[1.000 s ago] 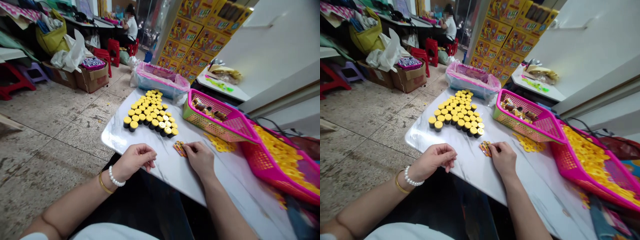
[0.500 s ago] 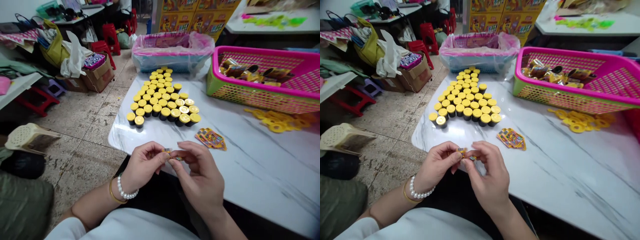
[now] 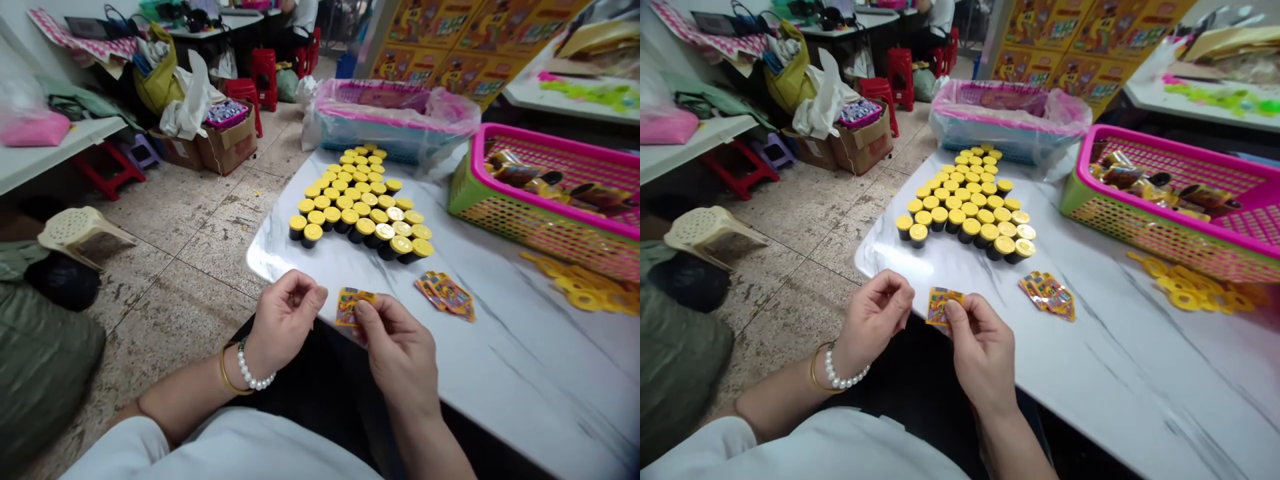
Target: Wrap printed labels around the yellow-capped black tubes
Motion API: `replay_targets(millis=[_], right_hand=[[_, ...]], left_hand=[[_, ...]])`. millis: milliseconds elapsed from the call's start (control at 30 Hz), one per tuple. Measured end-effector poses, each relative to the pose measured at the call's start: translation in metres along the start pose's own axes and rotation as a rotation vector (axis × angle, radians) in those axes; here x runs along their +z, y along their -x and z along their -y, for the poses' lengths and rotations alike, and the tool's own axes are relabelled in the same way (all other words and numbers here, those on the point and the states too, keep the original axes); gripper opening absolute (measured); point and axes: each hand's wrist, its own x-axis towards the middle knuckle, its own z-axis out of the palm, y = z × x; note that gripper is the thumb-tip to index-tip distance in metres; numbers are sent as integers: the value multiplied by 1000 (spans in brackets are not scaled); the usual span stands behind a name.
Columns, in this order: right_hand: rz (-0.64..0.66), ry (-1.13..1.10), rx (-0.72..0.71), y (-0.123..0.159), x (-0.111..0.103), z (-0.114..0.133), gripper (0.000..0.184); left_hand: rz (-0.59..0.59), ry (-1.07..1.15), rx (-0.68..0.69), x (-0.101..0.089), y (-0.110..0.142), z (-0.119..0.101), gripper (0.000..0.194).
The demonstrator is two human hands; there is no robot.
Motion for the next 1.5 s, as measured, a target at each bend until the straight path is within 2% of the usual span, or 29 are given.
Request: replay_targets(millis=[67,133,300,500,633,733,833,967,1100,1167,1300,1400,1500], right_hand=[[-63,68,-30,2,4,-3,39],[-87,139,-74,4,6,-4,40],[-56,199,-191,11,11,-7,38],[-29,212,-230,14,13,-14,31],[5,230,-323,15,17,-12,27],[18,257,-388,17,20,-11,23],[18,286,-406,17,22,-10,23],[22,314,-441,16,25,-11,22],[-7,361,-465,14,26,-13,22],[-14,375,-453,13,26,-15,23],[15,355,-473,13,26,-17,20],[34,363,-527,13,28,-17,16],[16,405,-596,10,30,-16,14]], left_hand=[[-69,-46,109,-4,7,1,37],[-84,-72,176,-6,13,2,34],[-80,-57,236,-2,22,4,24],[-170,-208,479,-6,28,2,17],[-158,-215,439,-12,26,5,16],[-205,-182,394,-16,26,7,16],[-231,-186,412,-18,27,7,16],[-209,-176,437,-19,28,8,10],[-311,-97,399,-21,30,9,13],[-350,-106,425,-23,30,9,8],[-251,-211,491,-25,27,12,10],[-196,-193,435,-22,25,15,14],[-233,-129,349,-21,25,15,11]])
